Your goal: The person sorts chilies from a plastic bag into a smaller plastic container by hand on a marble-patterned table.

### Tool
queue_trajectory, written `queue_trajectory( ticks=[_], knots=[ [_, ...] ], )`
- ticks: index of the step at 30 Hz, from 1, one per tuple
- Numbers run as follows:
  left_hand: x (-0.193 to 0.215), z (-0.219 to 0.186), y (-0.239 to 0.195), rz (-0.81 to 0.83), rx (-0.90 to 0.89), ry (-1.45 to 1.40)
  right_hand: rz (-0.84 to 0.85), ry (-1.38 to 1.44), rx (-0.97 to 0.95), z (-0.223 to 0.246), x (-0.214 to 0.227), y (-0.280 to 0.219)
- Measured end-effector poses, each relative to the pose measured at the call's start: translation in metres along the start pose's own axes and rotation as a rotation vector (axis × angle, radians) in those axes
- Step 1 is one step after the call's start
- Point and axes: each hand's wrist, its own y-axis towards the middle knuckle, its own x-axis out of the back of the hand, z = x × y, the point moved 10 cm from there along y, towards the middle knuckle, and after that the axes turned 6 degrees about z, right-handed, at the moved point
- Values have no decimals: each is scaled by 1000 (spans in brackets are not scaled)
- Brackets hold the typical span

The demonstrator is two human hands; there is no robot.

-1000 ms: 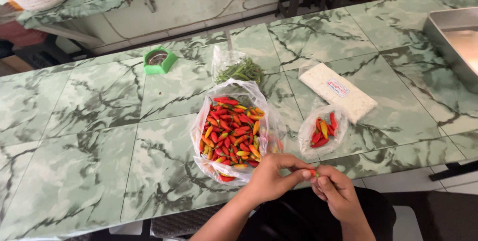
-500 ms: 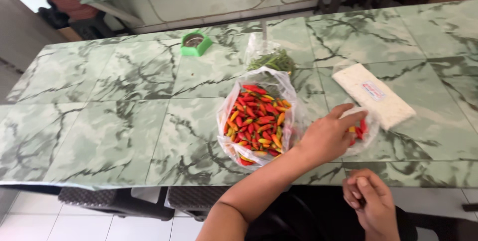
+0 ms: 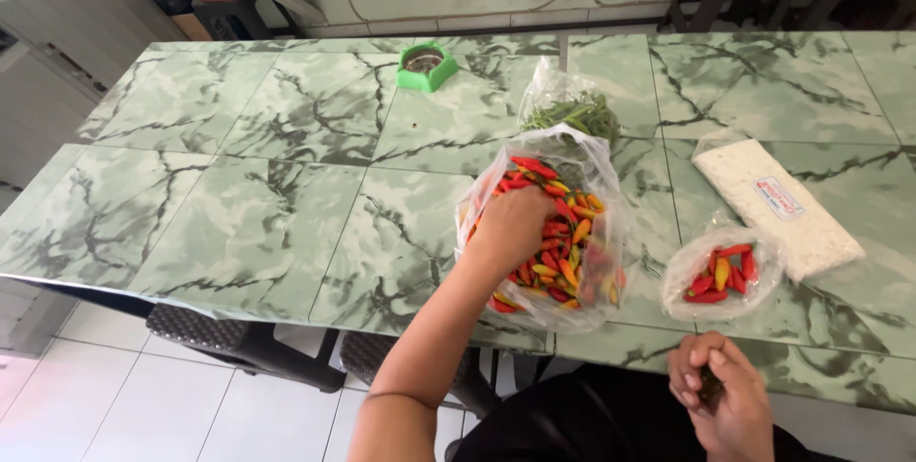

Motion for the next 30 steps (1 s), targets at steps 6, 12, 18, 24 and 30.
queue_trajectory(
  ticks=[6, 12, 18, 24, 30],
  knots=[
    [-12, 6, -8, -86, -41, 34, 19, -18, -23, 0, -14, 6],
    [30, -11, -28, -335, -119, -125, -156, -239, -127, -4, -14, 14],
    [34, -82, -55, -200, -451, -331, 12, -258, -21, -16, -35, 33],
    [22, -118, -73, -60, -518, -436, -32, -502, -8, -7, -50, 29],
    [3, -139, -65, -91, -536, -363, -184, -820, 157, 36, -57, 15]
  ],
)
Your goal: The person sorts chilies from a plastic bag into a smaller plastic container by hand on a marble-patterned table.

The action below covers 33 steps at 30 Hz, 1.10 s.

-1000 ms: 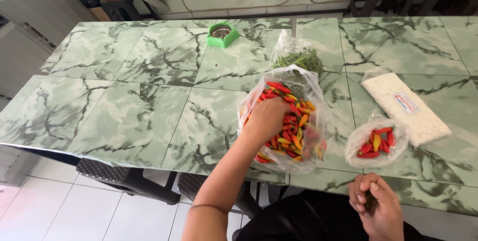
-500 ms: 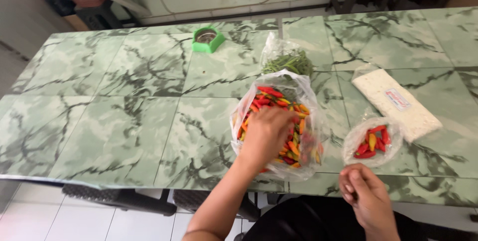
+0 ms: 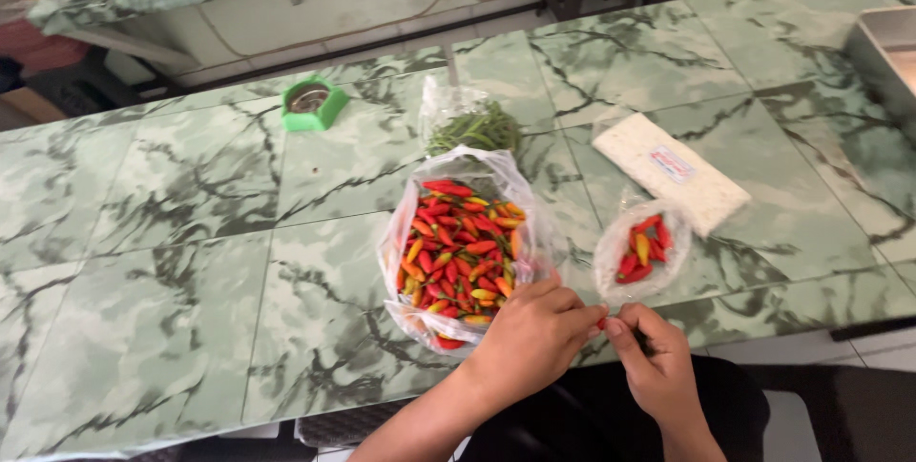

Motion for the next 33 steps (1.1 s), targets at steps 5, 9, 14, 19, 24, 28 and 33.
queue_trajectory(
  ticks=[5, 9, 14, 19, 24, 28, 33],
  knots=[
    [-25, -6, 18, 0, -15, 44, -164, -206, -19, 29, 23, -3],
    [-47, -8, 31, 66, 8, 103, -267, -369, 8, 40, 39, -9],
    [-57, -1, 45, 40, 73, 137, -295, -184, 9, 9, 60, -17],
    [-62, 15, 71, -38, 110, 186, -245, 164, -98, -25, 75, -21],
    [-70, 22, 84, -61, 161, 176, -218, 246, -77, -36, 80, -24],
    [-53, 18, 79, -98, 165, 41, -200, 344, -123, -49, 84, -28],
    [4, 42, 47, -209, 186, 88, -145, 405, -179, -50, 77, -18]
  ],
)
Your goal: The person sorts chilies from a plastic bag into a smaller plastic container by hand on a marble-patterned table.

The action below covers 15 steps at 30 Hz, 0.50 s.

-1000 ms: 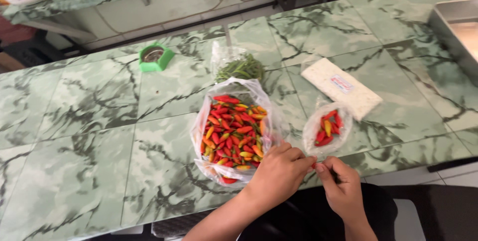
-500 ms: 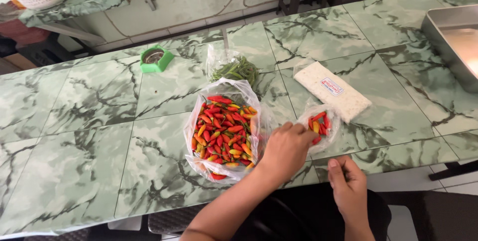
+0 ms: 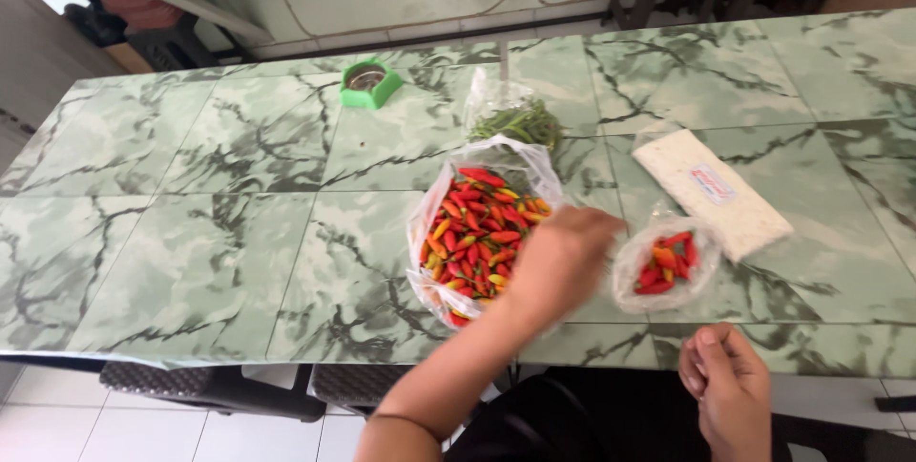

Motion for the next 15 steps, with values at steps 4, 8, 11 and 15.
queue_trajectory(
  ticks=[4, 8, 11, 15],
  knots=[
    [32, 94, -2, 32, 149, 244, 107, 9, -63, 6, -28, 23],
    [28, 140, -8, 125, 112, 412, 350, -44, -116, 25, -99, 58],
    [20, 147, -18, 174, 144, 365, 431, -97, -284, 28, -155, 90],
    [21, 150, -19, 177, 172, 400, 568, 27, -339, 27, -234, 128]
  ],
)
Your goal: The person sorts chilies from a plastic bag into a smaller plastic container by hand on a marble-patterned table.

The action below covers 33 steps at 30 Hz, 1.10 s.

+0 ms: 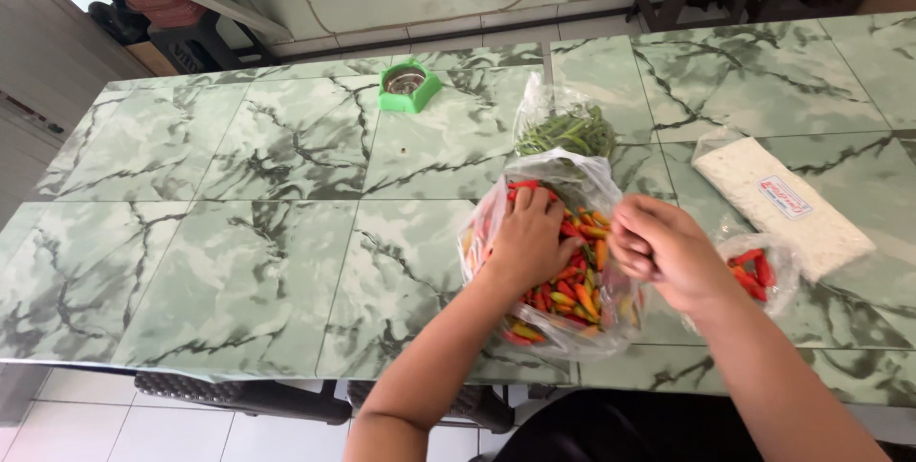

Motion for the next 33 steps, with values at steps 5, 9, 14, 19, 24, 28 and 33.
queue_trajectory(
  ticks=[5, 9, 14, 19, 24, 28, 33],
  knots=[
    [18, -7, -11, -218, -183, -126, 21, 17, -71, -28, -25, 44],
    [10, -4, -9, -129, -128, -79, -85, -95, -117, -56, -5, 59],
    [12, -3, -8, 40, 13, -16, -299, -275, -109, -70, 44, 60],
    [-8, 8, -11, 70, 28, -349, -426, -888, 76, -29, 79, 50],
    [-27, 5, -14, 128, 11, -285, -361, -795, -34, -27, 82, 49],
    [-13, 1, -12, 55, -17, -258, -224, -1031, 81, -4, 39, 56],
    [-12, 8, -9, 95, 19, -308, -127, -1220, 75, 2, 9, 70]
  ],
)
